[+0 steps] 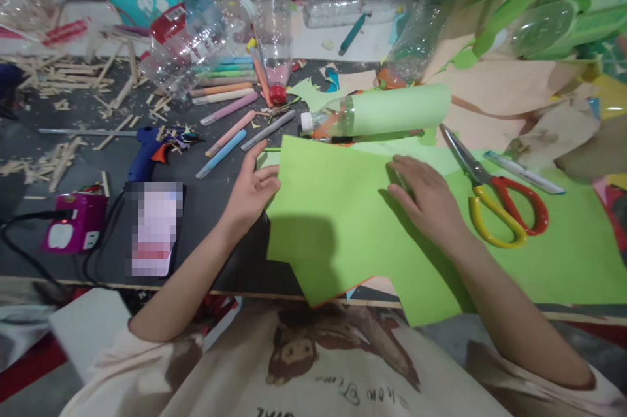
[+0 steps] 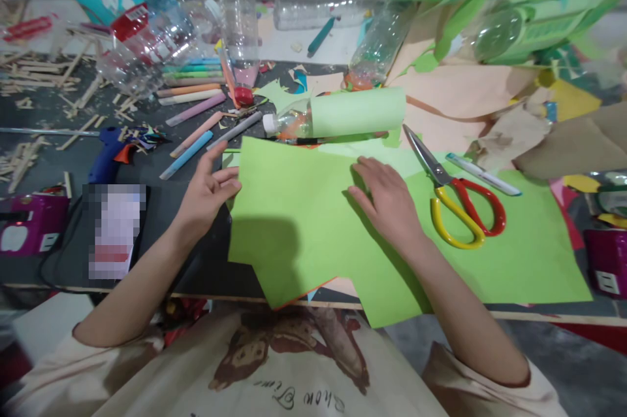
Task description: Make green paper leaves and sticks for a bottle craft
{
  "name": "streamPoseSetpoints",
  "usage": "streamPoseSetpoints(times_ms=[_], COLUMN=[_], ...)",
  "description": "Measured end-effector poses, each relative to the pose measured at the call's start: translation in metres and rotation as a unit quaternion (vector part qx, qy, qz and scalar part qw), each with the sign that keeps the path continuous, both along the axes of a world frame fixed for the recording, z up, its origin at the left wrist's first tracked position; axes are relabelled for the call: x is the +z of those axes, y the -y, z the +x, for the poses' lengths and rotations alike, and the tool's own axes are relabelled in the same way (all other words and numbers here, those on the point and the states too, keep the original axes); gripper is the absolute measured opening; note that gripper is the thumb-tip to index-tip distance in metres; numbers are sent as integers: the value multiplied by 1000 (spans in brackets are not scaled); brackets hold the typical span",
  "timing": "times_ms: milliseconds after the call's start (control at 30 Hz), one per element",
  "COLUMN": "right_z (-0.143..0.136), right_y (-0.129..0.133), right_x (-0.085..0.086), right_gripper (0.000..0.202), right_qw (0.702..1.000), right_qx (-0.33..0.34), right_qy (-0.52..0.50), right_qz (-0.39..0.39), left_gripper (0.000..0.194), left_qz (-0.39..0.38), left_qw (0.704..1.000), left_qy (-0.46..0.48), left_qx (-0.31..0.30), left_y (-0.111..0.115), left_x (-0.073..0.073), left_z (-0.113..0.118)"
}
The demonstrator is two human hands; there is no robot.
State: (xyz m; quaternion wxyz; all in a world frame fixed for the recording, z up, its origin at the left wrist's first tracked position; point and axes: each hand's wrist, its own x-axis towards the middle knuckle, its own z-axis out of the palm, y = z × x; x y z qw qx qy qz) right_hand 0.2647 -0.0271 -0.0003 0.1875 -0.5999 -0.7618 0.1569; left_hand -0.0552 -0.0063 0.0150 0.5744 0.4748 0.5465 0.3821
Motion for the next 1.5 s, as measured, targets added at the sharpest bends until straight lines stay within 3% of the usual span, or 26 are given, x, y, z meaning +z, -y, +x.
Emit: streamPoseSetpoints(times_ms=[100, 267, 367, 433, 600, 800, 900, 1033, 1133, 1233, 1367, 1500], right_z=[2, 2, 5, 7, 6, -3, -2, 8, 16, 22, 22, 8], right_y=[-6, -12, -6, 5, 41, 54, 51, 48, 49, 51, 53, 53], right_x=[-2, 2, 10, 16, 16, -1, -5, -10, -11, -5, 11, 18], right_gripper=[51, 45, 35, 28, 28, 46, 45, 36, 31, 30, 39, 37], right_qw=[999, 998, 994, 995, 995, 985, 983, 978, 974, 961, 902, 838], right_qx=[-41, -46, -97, -94, -95, -164, -177, -188, -193, -233, -309, -330], right_qy=[11, -22, -20, -19, 13, -12, -35, -80, -114, -150, -283, -423], right_qz=[12, 27, 42, 36, 31, 44, 36, 29, 26, -25, -106, -99], left_gripper=[82, 41, 26, 21, 18, 19, 17, 13, 9, 4, 7, 14], left_qz=[-12, -25, 5, 49, 200, 220, 236, 257, 243, 225, 206, 162], left_qw=[1000, 1000, 998, 990, 906, 815, 789, 795, 805, 818, 846, 900], left_qy=[5, -4, -59, -126, -339, -498, -524, -513, -519, -521, -490, -400], left_qx=[-8, -10, -6, -44, -155, -201, -216, -198, -150, -88, -43, -55], left_y=[-2, 3, 9, 14, 21, 14, 14, 12, 4, -6, -10, -3], left_x=[0, 10, 18, 20, 14, 9, 10, 11, 14, 22, 32, 29], left_z=[1, 8, 5, 0, -4, 17, 24, 18, 0, -23, -38, -25])
